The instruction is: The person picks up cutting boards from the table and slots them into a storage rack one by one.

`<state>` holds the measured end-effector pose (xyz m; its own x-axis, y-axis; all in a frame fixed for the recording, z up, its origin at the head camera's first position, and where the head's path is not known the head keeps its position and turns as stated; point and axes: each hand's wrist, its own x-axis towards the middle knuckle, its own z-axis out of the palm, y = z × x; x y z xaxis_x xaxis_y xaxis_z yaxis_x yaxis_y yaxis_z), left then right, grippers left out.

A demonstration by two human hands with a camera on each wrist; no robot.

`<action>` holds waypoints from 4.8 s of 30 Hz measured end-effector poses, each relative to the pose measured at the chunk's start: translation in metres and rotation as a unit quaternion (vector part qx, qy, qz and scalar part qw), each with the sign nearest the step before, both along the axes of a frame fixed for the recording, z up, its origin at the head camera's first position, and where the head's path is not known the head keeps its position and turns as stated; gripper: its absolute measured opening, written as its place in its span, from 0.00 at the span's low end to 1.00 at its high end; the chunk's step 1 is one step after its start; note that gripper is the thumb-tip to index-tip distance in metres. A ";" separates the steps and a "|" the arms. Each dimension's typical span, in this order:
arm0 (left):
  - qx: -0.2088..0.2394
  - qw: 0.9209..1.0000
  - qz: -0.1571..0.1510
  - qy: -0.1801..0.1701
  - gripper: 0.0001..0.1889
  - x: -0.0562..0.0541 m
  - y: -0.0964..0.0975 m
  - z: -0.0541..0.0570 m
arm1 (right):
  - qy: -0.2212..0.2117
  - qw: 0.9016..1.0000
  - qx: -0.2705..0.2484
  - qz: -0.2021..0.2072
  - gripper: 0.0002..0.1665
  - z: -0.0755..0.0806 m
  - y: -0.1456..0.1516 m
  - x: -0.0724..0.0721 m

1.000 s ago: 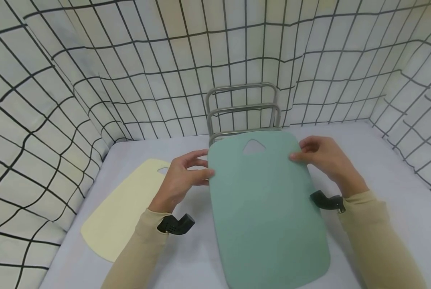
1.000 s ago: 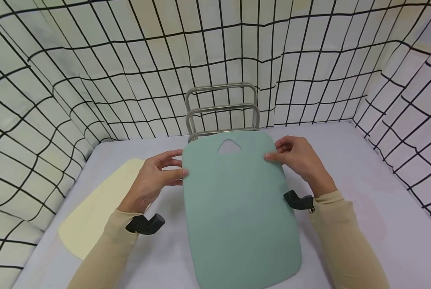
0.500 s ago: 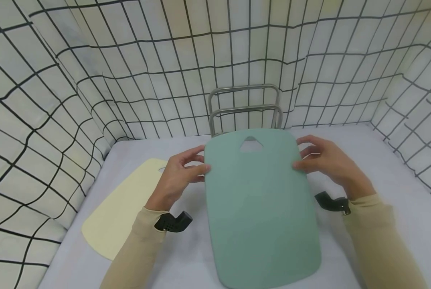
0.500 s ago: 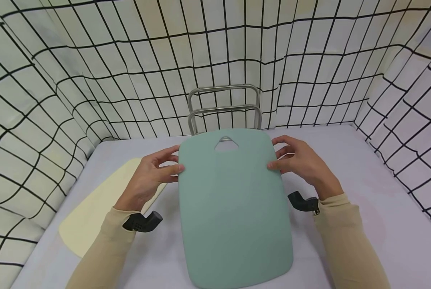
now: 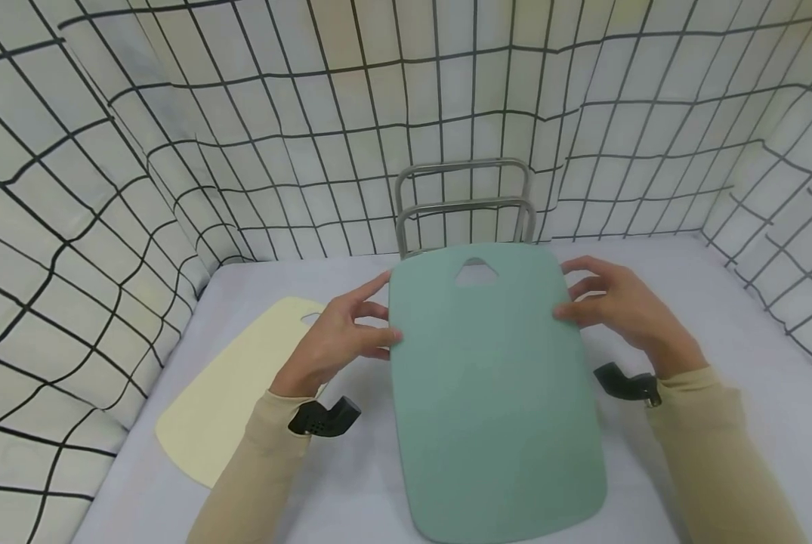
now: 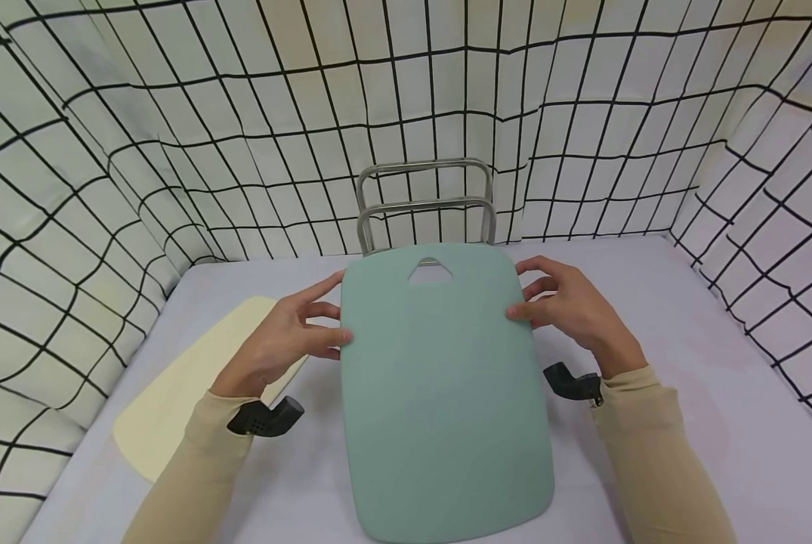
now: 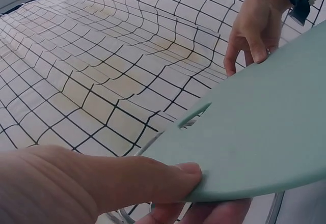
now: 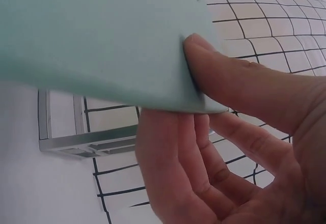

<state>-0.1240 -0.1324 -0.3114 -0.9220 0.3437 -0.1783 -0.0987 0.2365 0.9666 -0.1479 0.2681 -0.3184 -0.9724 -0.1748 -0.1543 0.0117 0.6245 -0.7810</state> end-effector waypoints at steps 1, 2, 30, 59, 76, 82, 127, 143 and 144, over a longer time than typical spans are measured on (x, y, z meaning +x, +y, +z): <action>0.002 1.000 0.000 0.000 0.49 0.000 0.000 0.000 | 0.000 1.000 0.001 -0.001 0.46 0.000 0.000 0.000; 0.002 1.000 0.001 0.002 0.49 0.000 0.000 0.000 | 0.000 1.000 0.002 -0.001 0.46 0.000 0.000 0.000; 0.001 0.997 0.059 0.045 0.32 -0.001 -0.006 0.006 | 0.029 0.995 -0.052 -0.081 0.47 0.008 -0.018 0.009; -0.010 0.995 0.049 0.084 0.40 0.000 -0.019 0.016 | 0.068 0.994 -0.066 -0.058 0.48 0.011 -0.029 0.013; -0.040 0.988 0.105 0.103 0.40 0.006 -0.036 0.030 | 0.111 0.990 -0.058 -0.071 0.48 0.032 -0.054 0.013; -0.029 0.986 0.115 0.117 0.40 0.007 -0.044 0.034 | 0.117 0.988 -0.072 -0.076 0.47 0.039 -0.064 0.012; -0.026 0.961 0.201 0.190 0.37 0.015 -0.087 0.056 | 0.186 0.975 -0.106 -0.062 0.41 0.060 -0.123 0.003; -0.099 0.949 0.213 0.211 0.34 0.019 -0.098 0.074 | 0.203 0.970 -0.117 -0.060 0.41 0.068 -0.139 -0.001; -0.104 0.947 0.213 0.217 0.34 0.019 -0.099 0.075 | 0.205 0.970 -0.116 -0.060 0.41 0.068 -0.139 -0.001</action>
